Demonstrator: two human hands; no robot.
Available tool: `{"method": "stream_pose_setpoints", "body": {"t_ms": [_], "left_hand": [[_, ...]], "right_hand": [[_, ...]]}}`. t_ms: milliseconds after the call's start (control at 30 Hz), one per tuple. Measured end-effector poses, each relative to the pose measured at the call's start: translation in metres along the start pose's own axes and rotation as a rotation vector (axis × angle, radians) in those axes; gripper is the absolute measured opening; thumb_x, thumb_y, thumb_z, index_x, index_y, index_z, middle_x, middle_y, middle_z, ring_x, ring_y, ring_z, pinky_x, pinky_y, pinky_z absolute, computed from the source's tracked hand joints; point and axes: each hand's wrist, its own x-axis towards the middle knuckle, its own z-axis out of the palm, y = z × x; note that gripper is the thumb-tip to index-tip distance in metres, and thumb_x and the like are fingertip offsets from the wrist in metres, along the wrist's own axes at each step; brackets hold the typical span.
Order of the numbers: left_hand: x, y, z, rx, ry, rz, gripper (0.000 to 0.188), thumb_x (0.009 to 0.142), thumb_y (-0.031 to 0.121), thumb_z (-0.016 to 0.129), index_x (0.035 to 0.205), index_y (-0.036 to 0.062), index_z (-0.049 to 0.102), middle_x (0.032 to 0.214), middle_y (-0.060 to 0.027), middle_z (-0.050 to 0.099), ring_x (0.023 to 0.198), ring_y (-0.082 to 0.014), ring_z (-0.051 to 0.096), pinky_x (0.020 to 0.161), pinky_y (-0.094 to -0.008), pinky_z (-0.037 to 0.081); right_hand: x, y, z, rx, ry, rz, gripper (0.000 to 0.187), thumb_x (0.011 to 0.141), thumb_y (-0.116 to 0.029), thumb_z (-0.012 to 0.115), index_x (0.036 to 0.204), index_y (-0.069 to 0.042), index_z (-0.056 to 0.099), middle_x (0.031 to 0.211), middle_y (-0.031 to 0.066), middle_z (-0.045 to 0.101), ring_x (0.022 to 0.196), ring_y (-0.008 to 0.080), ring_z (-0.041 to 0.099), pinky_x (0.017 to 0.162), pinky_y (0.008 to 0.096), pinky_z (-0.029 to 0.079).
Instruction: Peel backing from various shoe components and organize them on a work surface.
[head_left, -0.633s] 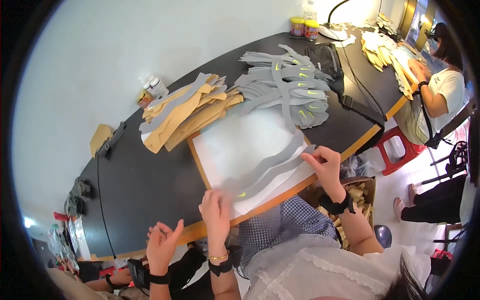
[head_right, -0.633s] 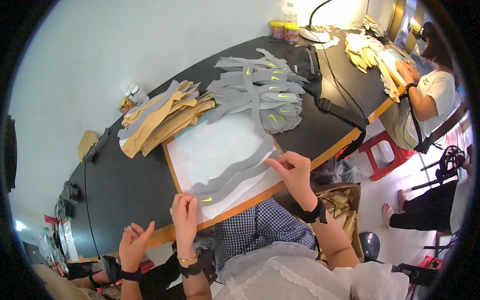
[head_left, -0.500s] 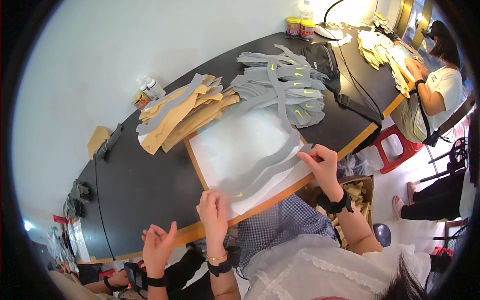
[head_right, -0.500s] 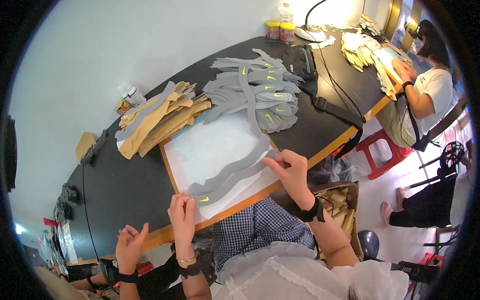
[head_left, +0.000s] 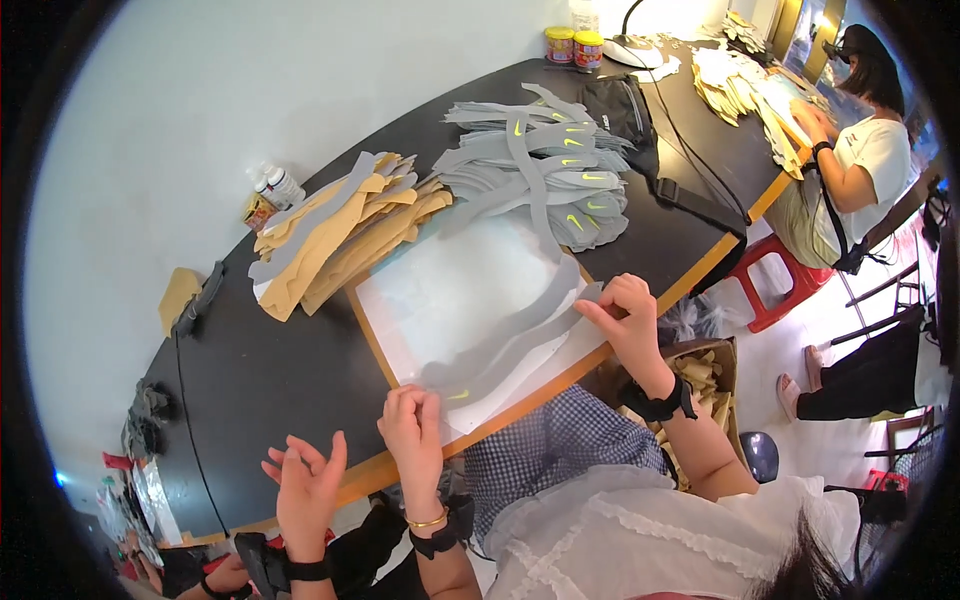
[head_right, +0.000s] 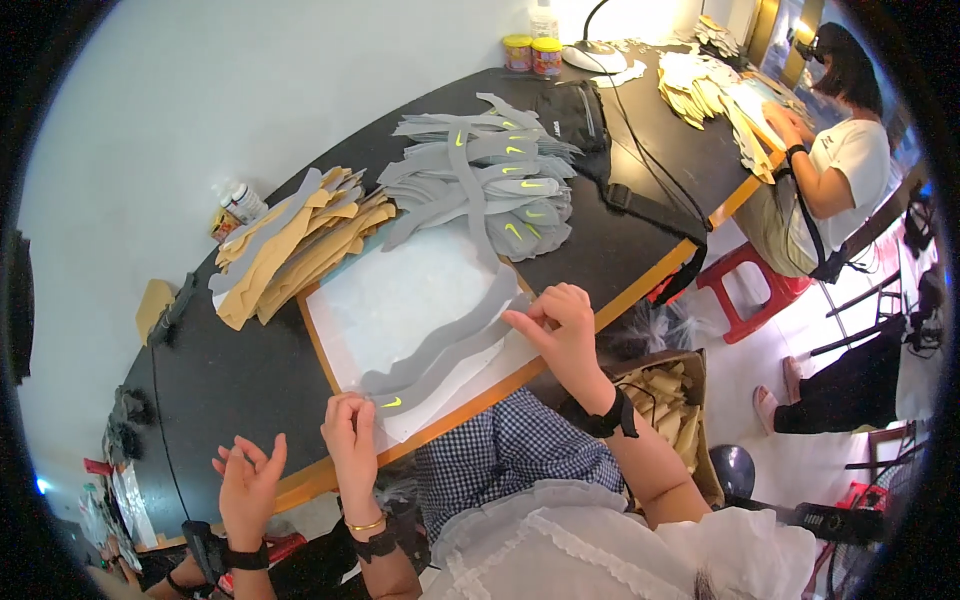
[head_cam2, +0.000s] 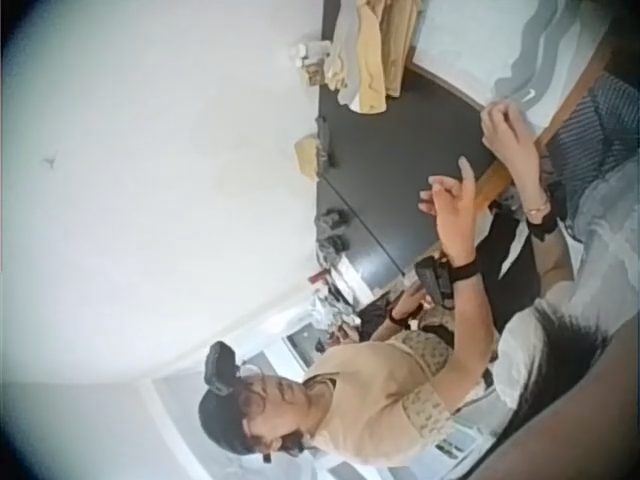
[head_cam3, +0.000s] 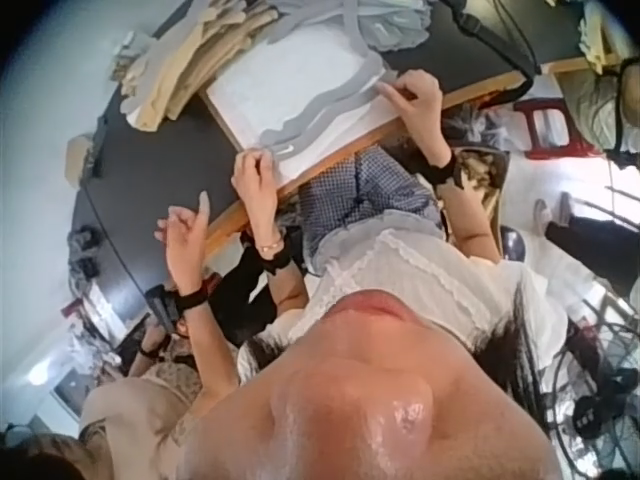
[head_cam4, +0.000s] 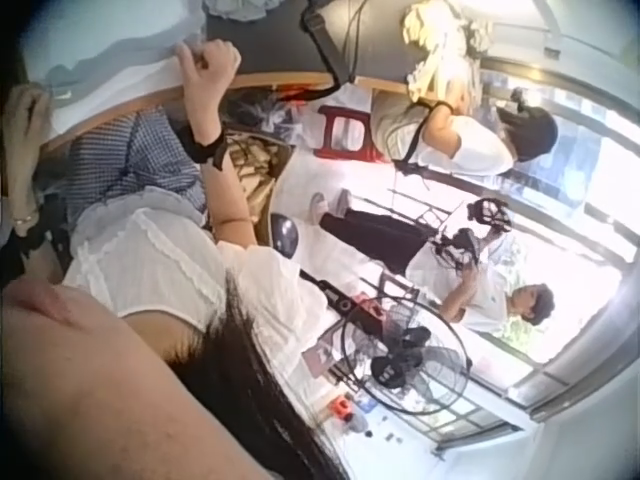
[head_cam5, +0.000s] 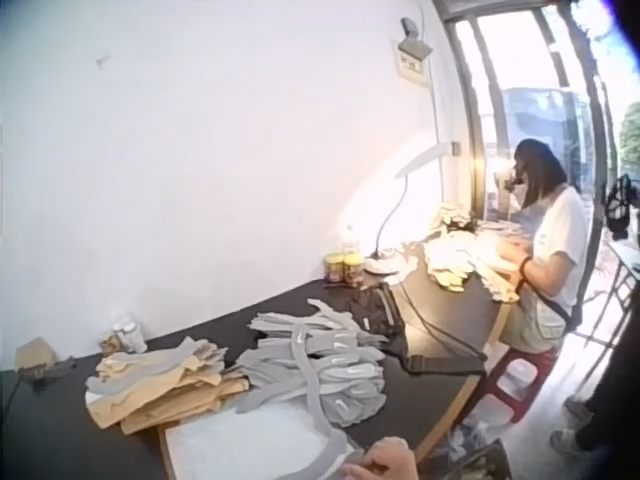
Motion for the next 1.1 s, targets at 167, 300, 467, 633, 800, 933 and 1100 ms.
{"method": "stream_pose_setpoints", "body": {"t_ms": [167,300,467,633,800,933,1100], "left_hand": [[-0.001,0.002,0.002,0.003,-0.013,0.031,0.016,0.092,0.018,0.059,0.086,0.0039,0.053,0.097,-0.0081,0.058,0.09,-0.0265,0.056,0.083,-0.0378,0.036],[-0.002,0.0,0.001,0.035,0.08,0.116,0.019,0.093,0.015,0.056,0.083,0.0001,0.051,0.091,-0.0108,0.056,0.08,-0.0263,0.055,0.074,-0.0355,0.042],[-0.001,0.009,-0.001,0.017,0.031,0.054,0.019,0.095,0.017,0.055,0.085,0.002,0.051,0.095,-0.0093,0.055,0.087,-0.026,0.054,0.083,-0.0376,0.039],[0.002,0.004,-0.001,-0.013,0.038,0.078,0.017,0.094,0.014,0.055,0.084,0.0004,0.051,0.091,-0.0098,0.055,0.079,-0.0249,0.054,0.072,-0.033,0.041],[0.001,0.003,0.0,-0.035,0.064,0.096,0.018,0.094,0.013,0.056,0.083,-0.001,0.05,0.091,-0.0106,0.055,0.075,-0.0229,0.053,0.068,-0.0323,0.041],[0.002,0.007,-0.002,-0.062,0.026,0.037,0.018,0.094,0.012,0.056,0.083,-0.0016,0.05,0.091,-0.0113,0.056,0.076,-0.0233,0.053,0.071,-0.0339,0.042],[0.002,0.004,-0.001,-0.117,-0.001,-0.01,0.018,0.094,0.012,0.056,0.084,-0.0022,0.05,0.093,-0.0116,0.056,0.079,-0.0242,0.053,0.072,-0.0346,0.043]], "right_hand": [[-0.001,0.001,-0.003,-0.039,0.027,-0.012,0.034,0.071,-0.022,0.082,0.061,-0.005,0.054,0.058,0.0012,0.046,0.06,0.0191,0.044,0.074,0.0338,0.036],[0.0,-0.002,0.002,-0.016,-0.009,-0.031,0.033,0.073,-0.023,0.081,0.061,-0.005,0.055,0.059,0.0012,0.046,0.06,0.0187,0.046,0.095,0.0405,0.037],[0.0,-0.005,-0.003,0.005,-0.024,0.013,0.03,0.074,-0.021,0.08,0.063,-0.005,0.057,0.059,0.0006,0.046,0.062,0.0175,0.046,0.103,0.0447,0.034],[0.001,-0.004,-0.002,-0.007,-0.03,0.02,0.03,0.073,-0.021,0.08,0.063,-0.006,0.057,0.058,-0.0001,0.045,0.062,0.017,0.046,0.102,0.0448,0.035],[0.001,-0.004,-0.001,0.006,-0.029,0.019,0.03,0.073,-0.021,0.081,0.063,-0.006,0.057,0.058,-0.0004,0.044,0.062,0.0167,0.045,0.102,0.0451,0.036],[0.0,-0.002,0.0,0.007,-0.025,0.024,0.031,0.074,-0.021,0.08,0.062,-0.006,0.056,0.058,-0.0001,0.044,0.062,0.0168,0.046,0.102,0.0453,0.036],[0.0,-0.002,0.001,0.003,-0.023,0.007,0.032,0.074,-0.021,0.08,0.062,-0.005,0.055,0.058,0.0002,0.044,0.06,0.0175,0.045,0.102,0.0458,0.036]]}}
